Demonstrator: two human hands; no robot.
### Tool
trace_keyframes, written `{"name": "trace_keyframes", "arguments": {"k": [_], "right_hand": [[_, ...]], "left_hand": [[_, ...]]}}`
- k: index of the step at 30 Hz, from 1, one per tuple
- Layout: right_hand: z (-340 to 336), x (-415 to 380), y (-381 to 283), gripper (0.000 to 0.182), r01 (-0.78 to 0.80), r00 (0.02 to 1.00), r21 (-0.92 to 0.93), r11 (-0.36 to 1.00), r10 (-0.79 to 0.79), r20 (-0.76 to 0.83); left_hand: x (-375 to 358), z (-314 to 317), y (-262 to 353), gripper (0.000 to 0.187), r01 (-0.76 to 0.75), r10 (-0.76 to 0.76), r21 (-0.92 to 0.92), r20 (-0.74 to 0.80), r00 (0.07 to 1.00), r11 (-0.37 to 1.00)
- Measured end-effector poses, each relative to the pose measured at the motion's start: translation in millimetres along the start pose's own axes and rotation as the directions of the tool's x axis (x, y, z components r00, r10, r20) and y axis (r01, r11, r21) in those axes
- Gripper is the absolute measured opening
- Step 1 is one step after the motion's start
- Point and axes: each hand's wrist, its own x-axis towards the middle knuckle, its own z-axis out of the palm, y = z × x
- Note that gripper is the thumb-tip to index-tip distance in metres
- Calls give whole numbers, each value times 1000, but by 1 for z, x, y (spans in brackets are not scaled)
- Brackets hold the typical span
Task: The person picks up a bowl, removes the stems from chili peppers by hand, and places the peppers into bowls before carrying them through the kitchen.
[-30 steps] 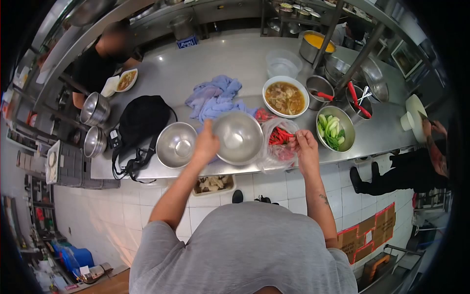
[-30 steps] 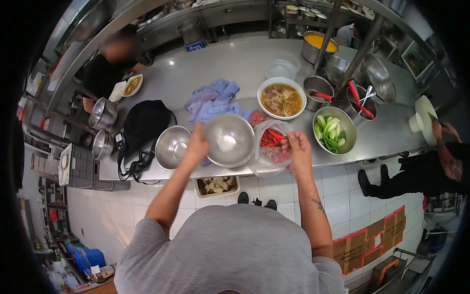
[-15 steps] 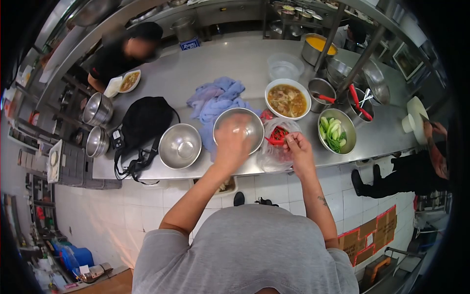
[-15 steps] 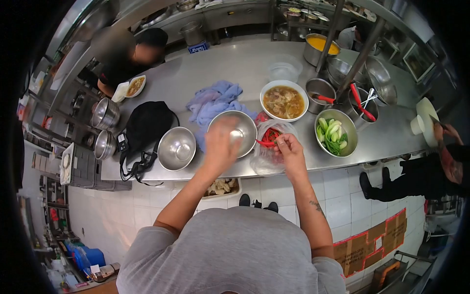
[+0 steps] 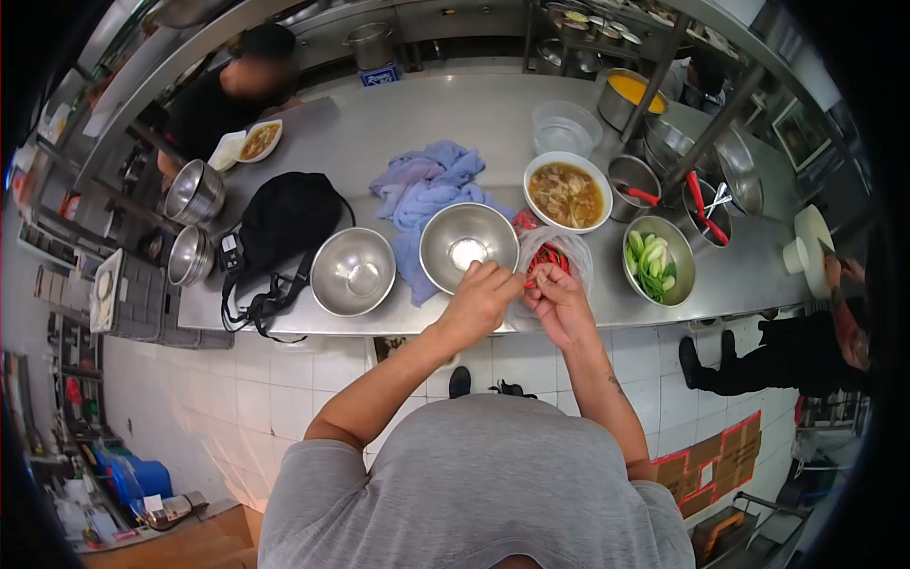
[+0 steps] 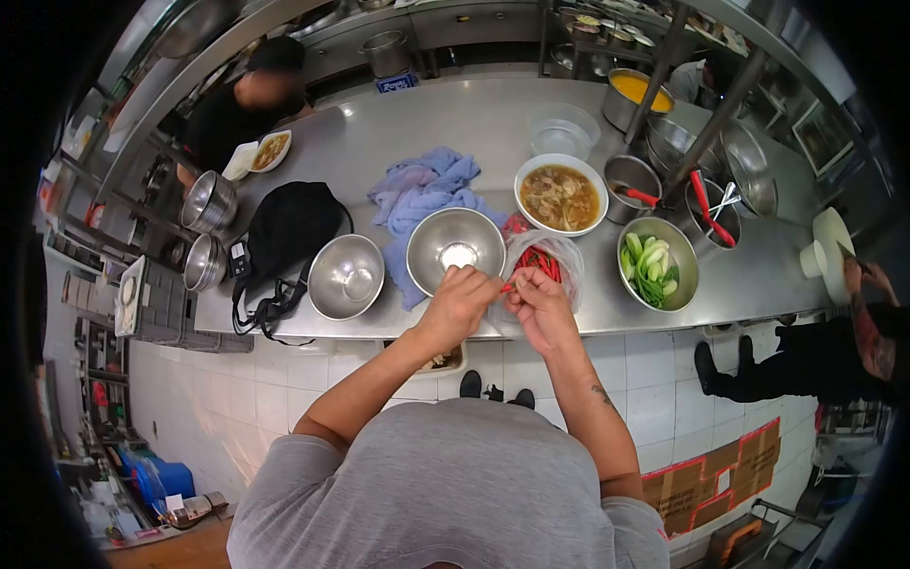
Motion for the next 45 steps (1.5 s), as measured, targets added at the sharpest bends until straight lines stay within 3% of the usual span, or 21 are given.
{"name": "trace_keyframes", "arguments": {"k": [7, 10, 16, 19, 21, 23, 26, 27, 29, 31, 32, 37, 40, 43, 44, 45], "right_hand": [[16, -7, -8, 6, -82, 989, -317, 945, 39, -140], [5, -4, -3, 6, -19, 999, -254, 967, 6, -49], [4, -6, -4, 7, -146, 984, 43, 988, 141, 107], [9, -6, -15, 4, -73, 996, -53, 996, 71, -54], [1, -4, -28, 4, 36, 982, -220, 975, -75, -174], [-15, -1, -37, 5, 98, 947, -413, 906, -212, -240], [-30, 6, -33, 8, 115, 920, -714, 691, -345, -186], [-26, 6, -29, 8, 112, 931, -801, 588, -344, -122], [-28, 3, -22, 9, 148, 941, -947, 284, -336, 46], [-40, -6, -11, 10, 213, 929, -970, -119, -284, 239], [-39, -12, -14, 11, 163, 950, -983, -82, -258, 179], [-25, -27, -29, 15, -61, 975, -996, 67, -209, -74], [-29, -17, -17, 20, -46, 920, -998, 37, -388, -57], [-34, -3, -13, 22, 86, 834, -996, 33, -550, 54], [-40, -1, -13, 23, 96, 836, -995, 5, -543, 77], [-47, 0, -14, 24, 105, 837, -994, -20, -538, 99]], "left_hand": [[-9, 5, 2, 21, 32, -32, 52, -12, 999, 998], [-10, 3, 3, 22, 43, -43, 44, 11, 999, 998], [-11, -9, 1, 26, 27, -26, -35, 18, 999, 999], [-14, -10, -19, 26, 102, -101, -35, 16, 995, 994], [-10, -11, -33, 26, 205, -204, 136, -21, 979, 969], [1, -16, -33, 27, 242, -211, 260, -141, 967, 935], [16, 6, -19, 32, 33, -32, 10, -94, 995, 999], [19, 17, -12, 31, 40, -40, -2, 25, 999, 999], [25, 35, 0, 30, 53, -45, -24, 259, 965, 998], [16, 51, -6, 24, 226, -281, 195, 334, 900, 955], [15, 56, -8, 21, 293, -392, 304, 351, 850, 907], [15, 59, -14, 22, 270, -325, 217, 276, 905, 938], [30, 60, -7, 20, 225, -272, 194, 265, 925, 955], [25, 68, -19, 15, 152, -189, 167, 232, 954, 974], [26, 65, -22, 13, 120, -152, 155, 215, 965, 981], [25, 63, -23, 13, 183, -200, 106, 173, 964, 977]]}}
